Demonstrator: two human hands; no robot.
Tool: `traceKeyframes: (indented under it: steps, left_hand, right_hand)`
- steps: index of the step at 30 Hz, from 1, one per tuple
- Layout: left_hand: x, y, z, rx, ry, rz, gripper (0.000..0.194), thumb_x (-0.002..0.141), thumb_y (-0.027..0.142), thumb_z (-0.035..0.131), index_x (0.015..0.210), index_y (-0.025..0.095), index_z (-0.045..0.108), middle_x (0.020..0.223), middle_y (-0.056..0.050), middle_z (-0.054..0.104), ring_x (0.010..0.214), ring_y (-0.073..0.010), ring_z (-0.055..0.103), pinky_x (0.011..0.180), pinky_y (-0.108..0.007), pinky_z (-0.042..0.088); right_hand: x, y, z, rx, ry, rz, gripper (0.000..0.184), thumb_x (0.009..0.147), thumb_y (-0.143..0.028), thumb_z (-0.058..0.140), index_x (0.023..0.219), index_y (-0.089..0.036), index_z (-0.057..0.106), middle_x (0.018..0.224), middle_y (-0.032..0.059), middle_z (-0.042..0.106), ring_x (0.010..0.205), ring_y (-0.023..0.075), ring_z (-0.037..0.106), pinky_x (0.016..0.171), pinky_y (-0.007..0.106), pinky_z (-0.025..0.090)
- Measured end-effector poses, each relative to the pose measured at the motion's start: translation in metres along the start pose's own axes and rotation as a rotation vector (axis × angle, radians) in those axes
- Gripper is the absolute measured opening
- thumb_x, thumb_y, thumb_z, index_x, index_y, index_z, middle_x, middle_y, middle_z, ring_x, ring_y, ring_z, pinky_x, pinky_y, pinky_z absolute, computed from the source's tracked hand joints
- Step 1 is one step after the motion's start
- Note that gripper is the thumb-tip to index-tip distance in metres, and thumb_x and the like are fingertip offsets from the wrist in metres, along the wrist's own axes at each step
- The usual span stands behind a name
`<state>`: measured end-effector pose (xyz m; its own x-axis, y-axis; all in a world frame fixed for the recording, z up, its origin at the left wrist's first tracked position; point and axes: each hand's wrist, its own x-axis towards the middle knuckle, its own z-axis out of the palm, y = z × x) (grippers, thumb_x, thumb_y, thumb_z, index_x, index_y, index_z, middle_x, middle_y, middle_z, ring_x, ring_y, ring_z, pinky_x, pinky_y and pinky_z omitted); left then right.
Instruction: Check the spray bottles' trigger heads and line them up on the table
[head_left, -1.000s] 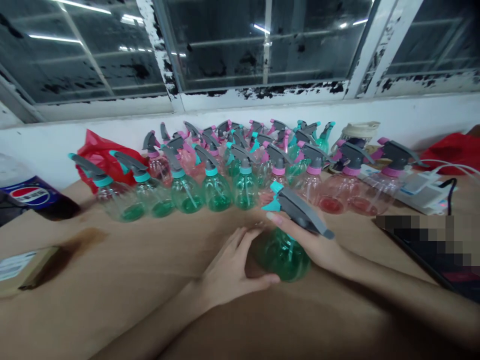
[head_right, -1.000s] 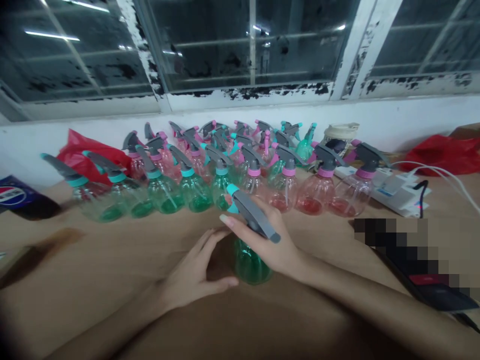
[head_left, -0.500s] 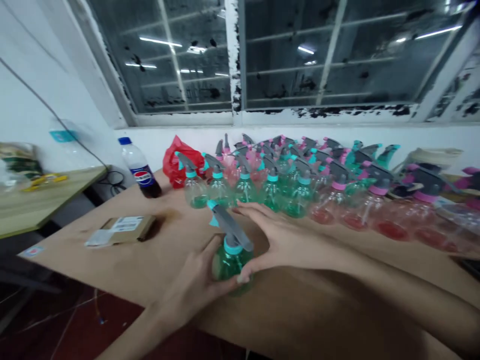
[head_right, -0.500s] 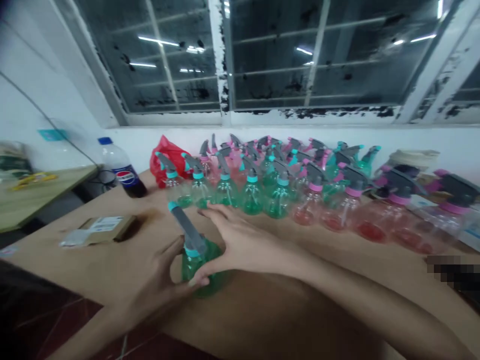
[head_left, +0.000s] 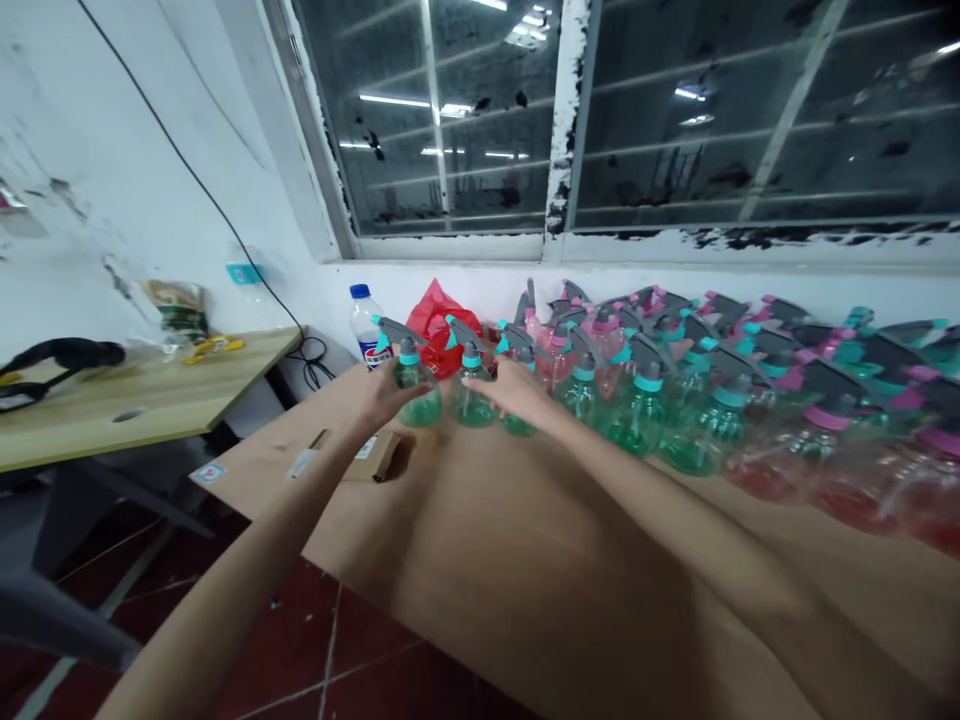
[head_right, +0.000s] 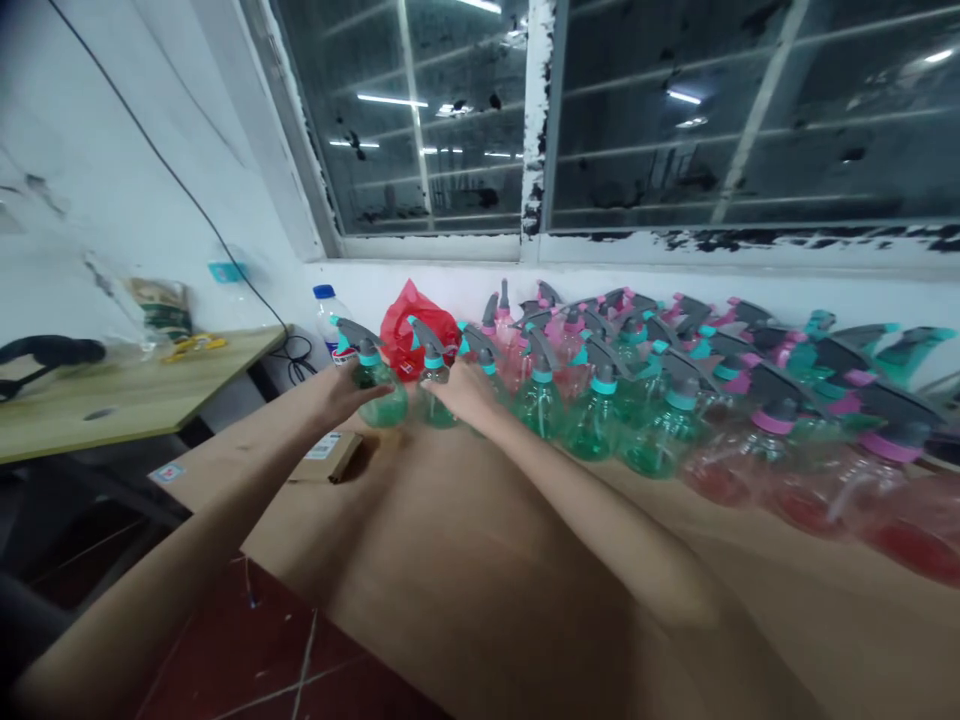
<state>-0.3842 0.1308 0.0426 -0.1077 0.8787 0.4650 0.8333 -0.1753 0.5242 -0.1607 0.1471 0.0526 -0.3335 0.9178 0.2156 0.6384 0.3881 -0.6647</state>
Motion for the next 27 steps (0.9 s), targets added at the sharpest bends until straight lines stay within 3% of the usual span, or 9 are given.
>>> traceKeyframes:
  steps: [8, 11, 19, 23, 27]
  left_hand:
    - [0.024, -0.025, 0.025, 0.063, -0.029, 0.069, 0.05, 0.067, 0.057, 0.068, 0.096, 0.018, 0.057, 0.081, -0.005, 0.063, 0.077, -0.0261, 0.061, 0.068, -0.034, 0.045]
    - [0.024, -0.029, 0.03, 0.046, -0.037, 0.079, 0.056, 0.07, 0.059, 0.065, 0.106, 0.017, 0.056, 0.085, -0.005, 0.065, 0.079, -0.0264, 0.062, 0.07, -0.034, 0.047]
    - [0.017, -0.026, 0.031, 0.043, -0.07, 0.053, 0.067, 0.074, 0.059, 0.062, 0.124, 0.015, 0.05, 0.1, -0.011, 0.067, 0.094, -0.0336, 0.063, 0.08, -0.042, 0.048]
    - [0.01, -0.016, 0.027, 0.027, -0.062, 0.047, 0.075, 0.072, 0.055, 0.067, 0.131, 0.016, 0.044, 0.121, -0.015, 0.06, 0.113, -0.0375, 0.055, 0.093, -0.046, 0.042]
    - [-0.015, -0.007, 0.018, -0.011, -0.01, 0.029, 0.074, 0.076, 0.053, 0.064, 0.134, 0.016, 0.039, 0.133, -0.017, 0.051, 0.126, -0.0362, 0.045, 0.101, -0.049, 0.036]
  right_hand:
    - [0.021, 0.001, 0.021, 0.062, -0.076, 0.04, 0.058, 0.084, -0.05, 0.058, 0.124, -0.009, 0.048, 0.069, 0.0086, 0.072, 0.047, 0.0177, 0.065, 0.045, 0.026, 0.049]
    - [0.024, 0.001, 0.028, 0.027, -0.051, 0.051, 0.059, 0.084, -0.051, 0.058, 0.121, -0.005, 0.049, 0.069, 0.0109, 0.071, 0.052, 0.0201, 0.067, 0.051, 0.029, 0.051]
    - [0.026, 0.003, 0.037, -0.084, 0.043, 0.03, 0.067, 0.08, -0.05, 0.063, 0.123, -0.002, 0.046, 0.094, 0.0211, 0.069, 0.082, 0.0281, 0.069, 0.071, 0.037, 0.052]
    - [0.018, 0.0, 0.035, -0.141, 0.055, -0.017, 0.065, 0.079, -0.05, 0.062, 0.121, -0.001, 0.049, 0.098, 0.0229, 0.067, 0.089, 0.0299, 0.067, 0.07, 0.037, 0.05]
    - [-0.013, 0.001, 0.03, -0.203, 0.071, -0.091, 0.071, 0.079, -0.052, 0.059, 0.127, -0.001, 0.046, 0.105, 0.0258, 0.065, 0.094, 0.0343, 0.065, 0.071, 0.04, 0.049]
